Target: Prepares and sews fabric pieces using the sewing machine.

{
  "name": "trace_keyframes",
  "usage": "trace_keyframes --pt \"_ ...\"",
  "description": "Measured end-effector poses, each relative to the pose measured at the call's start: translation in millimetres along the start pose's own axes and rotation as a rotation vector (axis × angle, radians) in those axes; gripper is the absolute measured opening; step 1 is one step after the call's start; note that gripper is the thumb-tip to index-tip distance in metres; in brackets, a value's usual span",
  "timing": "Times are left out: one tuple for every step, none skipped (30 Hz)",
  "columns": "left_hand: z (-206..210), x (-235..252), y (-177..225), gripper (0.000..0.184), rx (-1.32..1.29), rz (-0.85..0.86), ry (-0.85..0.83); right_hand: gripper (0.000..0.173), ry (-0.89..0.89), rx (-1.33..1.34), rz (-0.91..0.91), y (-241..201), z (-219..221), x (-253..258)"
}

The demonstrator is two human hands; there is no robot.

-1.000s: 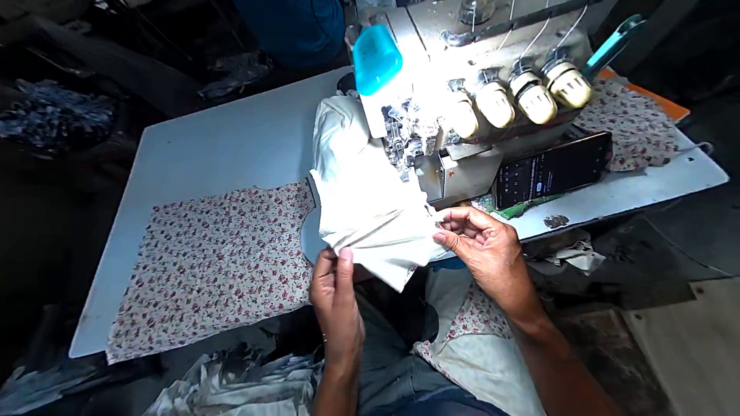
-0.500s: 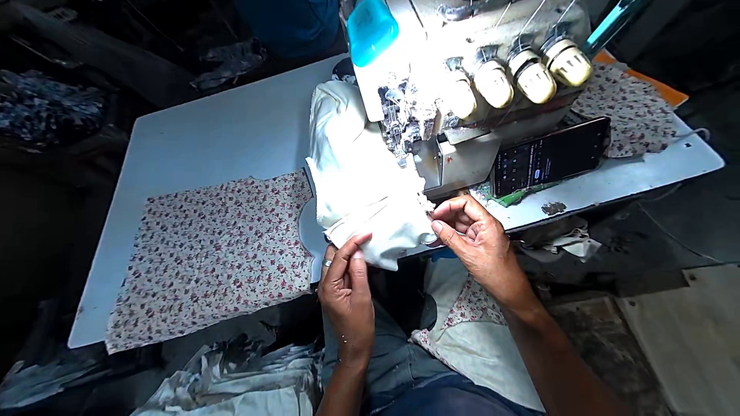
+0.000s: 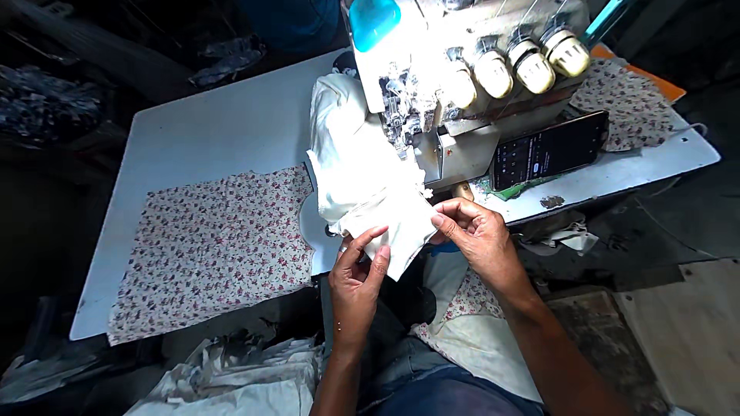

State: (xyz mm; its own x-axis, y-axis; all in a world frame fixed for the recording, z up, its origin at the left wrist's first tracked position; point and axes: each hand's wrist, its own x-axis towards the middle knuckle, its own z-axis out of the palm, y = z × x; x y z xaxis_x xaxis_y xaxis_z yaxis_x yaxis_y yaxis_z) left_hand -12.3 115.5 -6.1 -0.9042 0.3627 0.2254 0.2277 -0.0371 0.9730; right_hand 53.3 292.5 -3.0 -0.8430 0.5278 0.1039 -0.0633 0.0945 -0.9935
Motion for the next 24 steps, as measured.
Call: trace_keyframes --pt "-0.6 0.3 -0.1 0.032 -0.025 -0.017 -0.015 0.009 0.003 0.002 -0.003 -0.1 -0.3 -0.4" --pt "-0.6 0.6 -0.2 0.032 -0.054 -0.030 -0.016 0.011 0.005 0.007 -0.005 -0.4 -0.7 -0.8" --pt "0.1 0.9 -0.3 0.033 -0.075 -0.031 0.002 0.013 0.009 0.011 -0.007 -0.6 -1.1 -1.2" --pt "0.8 1.3 -1.1 0.033 -0.088 -0.014 0.031 0.015 0.011 0.017 -0.003 -0.8 -1.5 -1.5" --pt "1.3 1.9 -2.6 0.033 -0.090 0.017 0.067 0.017 0.011 0.031 0.006 -1.0 -1.8 -2.0" --pt "2.1 2.9 -4.1 0.032 -0.095 0.052 0.105 0.020 0.009 0.046 0.018 -1.1 -2.1 -2.5" --pt "3.8 3.9 -4.6 0.031 -0.100 0.083 0.136 0.022 0.005 0.059 0.029 -1.1 -2.3 -3.0" --pt "6.2 4.5 -4.6 0.032 -0.093 0.111 0.160 0.024 -0.001 0.074 0.036 -0.4 -2.3 -3.4" --pt "9.1 4.5 -4.0 0.035 -0.068 0.129 0.178 0.025 -0.005 0.090 0.041 0.6 -1.9 -3.8" --pt "10.9 4.3 -3.5 0.041 -0.032 0.130 0.187 0.027 -0.009 0.099 0.044 1.7 -1.3 -4.0" --pt "11.4 3.8 -3.0 0.048 0.013 0.106 0.182 0.027 -0.010 0.110 0.050 2.5 -0.8 -4.2" --pt "11.7 3.7 -2.2 0.056 0.047 0.070 0.177 0.026 -0.009 0.125 0.056 3.3 -0.4 -4.4" --pt "11.2 3.2 -0.4 0.063 0.078 0.037 0.161 0.023 -0.006 0.136 0.056 4.0 -0.7 -5.0" --pt "8.8 1.8 2.5 0.067 0.121 0.011 0.126 0.019 -0.001 0.145 0.049 4.8 -1.6 -6.1" --pt "4.9 -0.3 6.6 0.070 0.170 0.001 0.081 0.015 0.002 0.154 0.034 5.7 -3.6 -8.3" --pt "1.0 -2.7 11.5 0.070 0.213 0.003 0.039 0.013 0.009 0.158 0.012 6.4 -6.1 -11.6" --pt "-2.5 -4.7 16.8 0.070 0.252 0.012 -0.004 0.011 0.023 0.148 -0.015 7.0 -8.4 -16.1" --pt "-5.5 -5.8 21.3 0.070 0.281 0.031 -0.046 0.011 0.043 0.134 -0.047 8.4 -10.1 -20.6" --pt "-7.7 -4.9 24.7 0.068 0.303 0.054 -0.082 0.011 0.062 0.129 -0.078 9.7 -10.8 -23.9" --pt "-9.6 -1.7 28.1 0.067 0.317 0.063 -0.112 0.013 0.078 0.125 -0.107 10.4 -10.4 -25.3" --pt "-12.0 4.2 31.6 0.066 0.327 0.055 -0.138 0.016 0.089 0.114 -0.137 10.5 -8.9 -24.6" --pt "-14.9 12.4 35.4 0.065 0.340 0.042 -0.158 0.018 0.096 0.089 -0.169 9.8 -6.7 -21.6" --pt "-17.9 22.4 39.1 0.065 0.355 0.023 -0.171 0.020 0.101 0.045 -0.197 7.0 -4.1 -16.5" --pt "-20.4 33.8 42.8 0.065 0.365 0.005 -0.178 0.020 0.108 -0.006 -0.225 2.8 -1.4 -9.7"
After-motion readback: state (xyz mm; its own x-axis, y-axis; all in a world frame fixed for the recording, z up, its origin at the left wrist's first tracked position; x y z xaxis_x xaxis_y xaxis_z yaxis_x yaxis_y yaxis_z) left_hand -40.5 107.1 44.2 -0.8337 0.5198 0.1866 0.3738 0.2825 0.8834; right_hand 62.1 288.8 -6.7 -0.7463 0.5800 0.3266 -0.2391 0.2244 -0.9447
